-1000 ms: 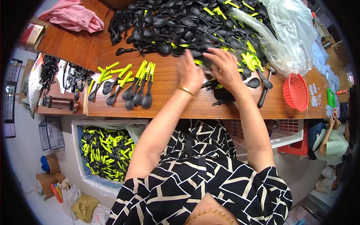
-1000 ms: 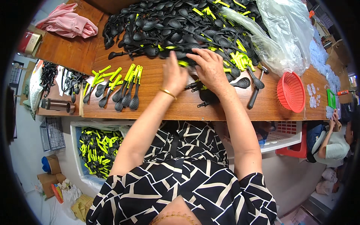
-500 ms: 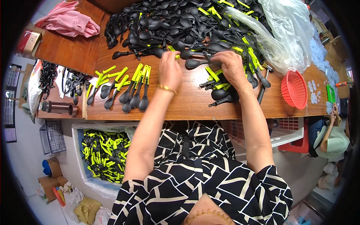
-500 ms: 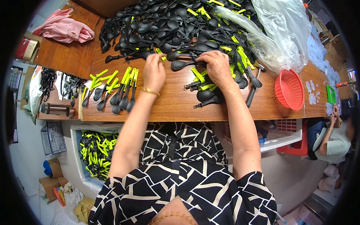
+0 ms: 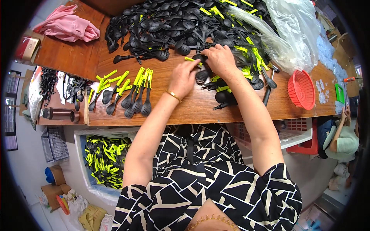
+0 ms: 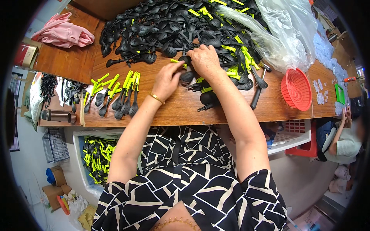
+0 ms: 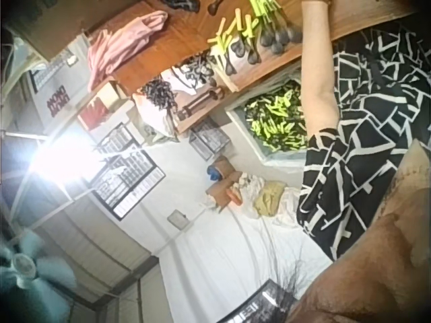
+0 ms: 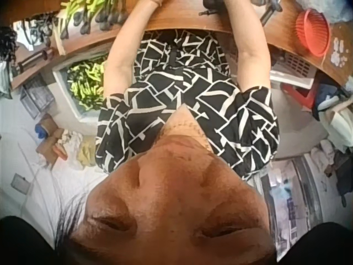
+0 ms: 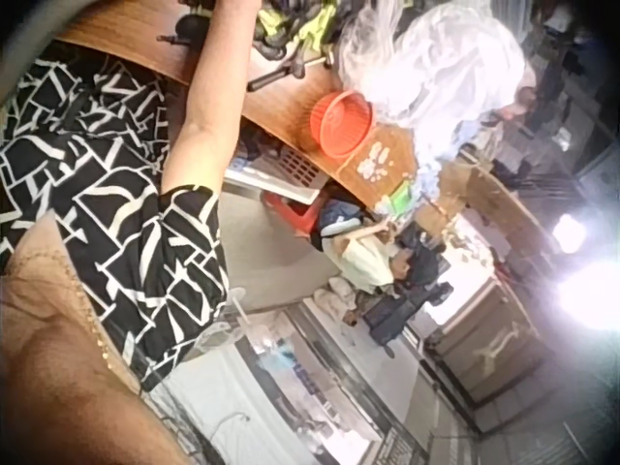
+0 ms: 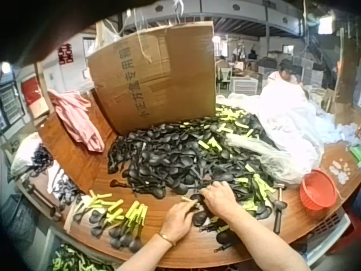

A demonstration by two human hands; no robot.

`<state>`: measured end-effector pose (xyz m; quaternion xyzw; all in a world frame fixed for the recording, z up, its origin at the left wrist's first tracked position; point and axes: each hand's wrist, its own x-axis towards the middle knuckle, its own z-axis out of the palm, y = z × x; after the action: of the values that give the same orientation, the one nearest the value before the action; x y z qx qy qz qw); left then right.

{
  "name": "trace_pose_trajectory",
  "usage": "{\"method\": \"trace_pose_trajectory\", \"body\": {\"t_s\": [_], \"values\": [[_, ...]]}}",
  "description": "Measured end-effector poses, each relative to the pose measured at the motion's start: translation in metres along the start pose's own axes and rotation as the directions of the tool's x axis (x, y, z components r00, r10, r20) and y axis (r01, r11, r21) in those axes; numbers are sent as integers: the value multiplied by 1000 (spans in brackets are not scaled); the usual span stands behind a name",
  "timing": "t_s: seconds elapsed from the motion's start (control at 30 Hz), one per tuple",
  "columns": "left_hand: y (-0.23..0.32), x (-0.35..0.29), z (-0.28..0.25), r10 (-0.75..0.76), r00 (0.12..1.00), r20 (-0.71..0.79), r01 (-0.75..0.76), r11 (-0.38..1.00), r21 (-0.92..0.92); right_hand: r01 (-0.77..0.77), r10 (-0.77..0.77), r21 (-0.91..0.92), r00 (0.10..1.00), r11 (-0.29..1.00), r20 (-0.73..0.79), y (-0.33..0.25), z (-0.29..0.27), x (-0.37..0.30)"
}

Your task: The person assembles kitchen utensils by inserting black perforated spoon heads into neon yellow handles. They pick up a handle and a spoon head, align them, and press them together to form a complete utensil. The finished items are placed on the wooden table, while the person continues to pick up new parts from piles on the table and a bin below.

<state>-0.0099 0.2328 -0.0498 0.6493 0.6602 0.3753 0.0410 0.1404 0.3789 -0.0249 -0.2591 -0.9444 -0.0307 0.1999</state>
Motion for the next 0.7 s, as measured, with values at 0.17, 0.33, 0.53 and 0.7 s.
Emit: {"method": "trace_pose_trajectory", "body": {"t_s": [0.17,0.33,0.53,0.7], "values": [[17,-32,-11,-472,879,63,370,593,-715,-12,170,482,943,876,-286,8,-13,-9],[37,-55,-54,-238,723,649,556,-357,-751,336,-228,581,940,741,-252,-51,-43,-43],[30,-99,-51,-352,708,612,502,-359,-787,129,-393,922,919,365,27,-61,-27,-41],[27,-93,-48,-467,736,490,504,-106,-857,-115,110,687,993,717,51,-41,7,29]]}}
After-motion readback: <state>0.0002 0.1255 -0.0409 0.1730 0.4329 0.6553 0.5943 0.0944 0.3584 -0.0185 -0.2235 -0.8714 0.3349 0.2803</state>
